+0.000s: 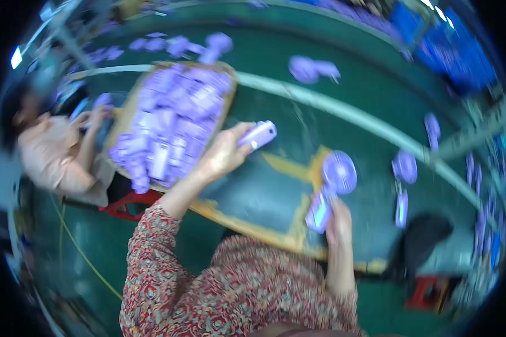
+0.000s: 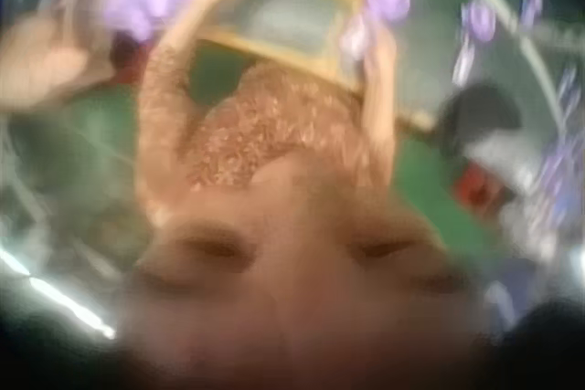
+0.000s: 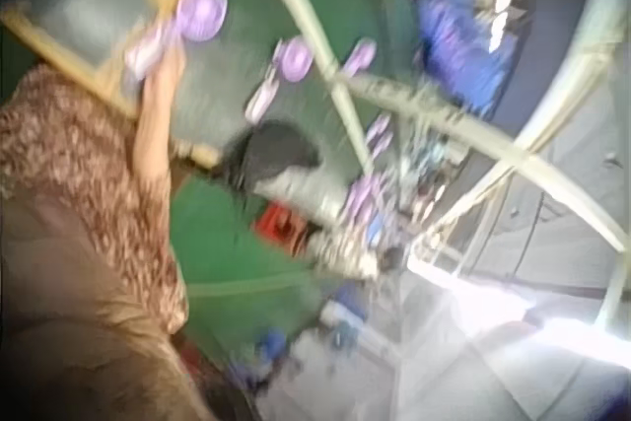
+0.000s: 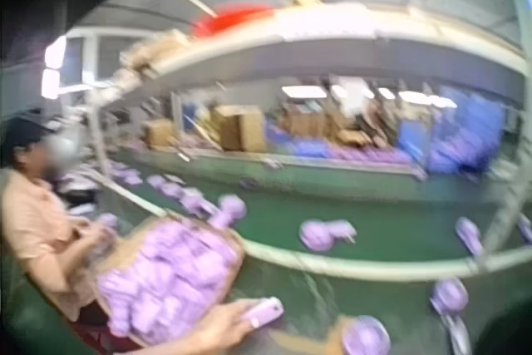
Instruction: Manually assemble components of small portable handheld fans on a production line.
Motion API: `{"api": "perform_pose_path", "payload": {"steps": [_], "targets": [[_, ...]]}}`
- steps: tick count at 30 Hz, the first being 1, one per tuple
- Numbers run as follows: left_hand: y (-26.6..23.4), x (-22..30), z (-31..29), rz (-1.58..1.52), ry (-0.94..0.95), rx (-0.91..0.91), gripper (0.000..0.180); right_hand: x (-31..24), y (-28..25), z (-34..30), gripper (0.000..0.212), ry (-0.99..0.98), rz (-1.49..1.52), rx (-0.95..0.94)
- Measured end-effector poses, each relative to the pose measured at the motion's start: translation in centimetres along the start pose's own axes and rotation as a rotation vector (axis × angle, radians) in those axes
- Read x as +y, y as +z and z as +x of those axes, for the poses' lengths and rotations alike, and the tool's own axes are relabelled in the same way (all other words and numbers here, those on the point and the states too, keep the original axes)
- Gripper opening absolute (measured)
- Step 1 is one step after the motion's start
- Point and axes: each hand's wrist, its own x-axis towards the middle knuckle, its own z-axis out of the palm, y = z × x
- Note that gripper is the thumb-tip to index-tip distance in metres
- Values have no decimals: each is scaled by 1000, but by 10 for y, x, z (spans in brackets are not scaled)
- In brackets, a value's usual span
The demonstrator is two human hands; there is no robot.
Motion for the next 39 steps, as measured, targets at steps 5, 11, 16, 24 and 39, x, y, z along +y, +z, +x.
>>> {"api": "perform_pose_path", "payload": {"steps": [5, 11, 16, 24, 39], "targets": [[62, 3, -34, -184, -71, -223, 35, 2, 20, 18, 34, -5, 85, -29], [85, 23, -46, 322, 172, -183, 61, -3, 7, 9, 29, 31, 160, 38], [84, 37, -51, 448, -30, -255, 49, 0, 7, 2, 29, 24, 173, 29], [96, 75, -50, -42, -203, -297, 50, 2, 6, 4, 28, 43, 157, 49], [128, 95, -54, 202, 69, -267, 61, -7, -4, -2, 46, 82, 303, -113]]}}
